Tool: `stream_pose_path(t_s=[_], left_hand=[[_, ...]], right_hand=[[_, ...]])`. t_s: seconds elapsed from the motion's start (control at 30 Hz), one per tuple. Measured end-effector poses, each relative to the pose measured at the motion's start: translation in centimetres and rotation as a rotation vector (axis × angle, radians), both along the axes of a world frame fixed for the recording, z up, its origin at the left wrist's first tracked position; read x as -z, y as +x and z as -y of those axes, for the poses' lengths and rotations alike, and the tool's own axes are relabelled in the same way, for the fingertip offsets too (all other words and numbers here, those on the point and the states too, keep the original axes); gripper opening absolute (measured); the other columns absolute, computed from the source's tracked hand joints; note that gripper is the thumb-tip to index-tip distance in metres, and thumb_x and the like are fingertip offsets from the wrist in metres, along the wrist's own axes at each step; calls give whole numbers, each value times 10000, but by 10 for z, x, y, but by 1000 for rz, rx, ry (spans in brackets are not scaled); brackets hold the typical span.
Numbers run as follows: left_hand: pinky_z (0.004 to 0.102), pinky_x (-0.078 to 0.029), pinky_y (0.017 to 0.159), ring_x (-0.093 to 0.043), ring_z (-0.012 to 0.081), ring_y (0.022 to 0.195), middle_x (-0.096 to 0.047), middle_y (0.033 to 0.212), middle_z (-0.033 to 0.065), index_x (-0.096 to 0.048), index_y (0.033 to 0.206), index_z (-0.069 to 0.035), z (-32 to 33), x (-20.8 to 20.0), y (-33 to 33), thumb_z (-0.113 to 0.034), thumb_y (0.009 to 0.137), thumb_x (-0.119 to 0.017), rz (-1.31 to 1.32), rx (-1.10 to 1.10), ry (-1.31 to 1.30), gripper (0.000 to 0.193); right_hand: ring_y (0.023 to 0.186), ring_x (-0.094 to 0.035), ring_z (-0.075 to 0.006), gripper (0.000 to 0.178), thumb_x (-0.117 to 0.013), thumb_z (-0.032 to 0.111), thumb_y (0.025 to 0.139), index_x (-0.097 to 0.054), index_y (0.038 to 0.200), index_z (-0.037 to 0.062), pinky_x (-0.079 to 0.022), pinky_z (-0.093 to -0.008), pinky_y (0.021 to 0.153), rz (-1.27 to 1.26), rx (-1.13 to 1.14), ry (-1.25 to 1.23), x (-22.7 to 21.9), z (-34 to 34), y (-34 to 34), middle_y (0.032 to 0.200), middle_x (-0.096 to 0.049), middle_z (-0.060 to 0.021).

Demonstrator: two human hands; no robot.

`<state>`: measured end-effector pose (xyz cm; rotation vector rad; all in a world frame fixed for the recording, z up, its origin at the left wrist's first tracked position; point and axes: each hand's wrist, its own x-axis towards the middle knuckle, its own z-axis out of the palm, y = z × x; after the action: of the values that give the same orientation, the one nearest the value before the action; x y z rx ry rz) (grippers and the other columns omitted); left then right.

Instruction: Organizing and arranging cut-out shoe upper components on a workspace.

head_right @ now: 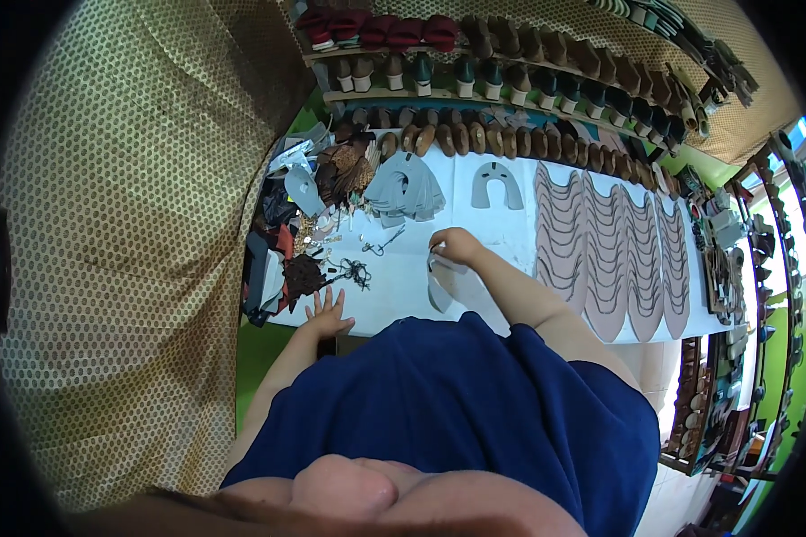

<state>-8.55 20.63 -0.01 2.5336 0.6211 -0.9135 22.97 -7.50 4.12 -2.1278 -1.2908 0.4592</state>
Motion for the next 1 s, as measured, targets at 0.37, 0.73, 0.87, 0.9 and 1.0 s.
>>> stream_pose_path(t_s=[0.37,0.73,0.87,0.9,1.0], left_hand=[[661,18,1158,209,469,1478,215,1640,155,58,1601,-248,34,-8,15,-742,815,-567,-58,-164,86,1119],[651,3,1166,193,485,1476,220,1626,205,155,1580,-236,83,-26,42,-687,608,-810,-79,-504,126,1442],[654,-12,1165,177,491,1478,201,1631,205,144,1582,-237,83,-25,41,-670,614,-817,-87,-519,127,1432],[655,-16,1165,174,492,1478,199,1632,204,143,1583,-237,83,-26,41,-665,617,-819,-87,-514,127,1429],[661,-22,1161,173,497,1477,197,1633,203,143,1583,-236,83,-29,46,-647,626,-825,-97,-512,133,1422]], right_hand=[[783,-666,-140,194,-719,140,857,-763,1031,66,-526,-292,763,-320,92,20,-102,75,81,869,-746,-68],[812,-689,-214,248,-716,202,823,-752,1033,75,-531,-334,783,-143,412,-94,-13,64,257,895,-736,-118],[879,-696,-263,235,-702,186,835,-755,1048,101,-537,-362,824,-85,474,-225,14,41,282,970,-737,-127],[893,-692,-273,232,-703,183,839,-755,1052,108,-537,-370,837,-53,461,-235,21,38,286,989,-734,-127],[922,-685,-291,219,-696,179,853,-754,1056,118,-536,-384,856,49,424,-277,39,30,294,1016,-728,-131]])
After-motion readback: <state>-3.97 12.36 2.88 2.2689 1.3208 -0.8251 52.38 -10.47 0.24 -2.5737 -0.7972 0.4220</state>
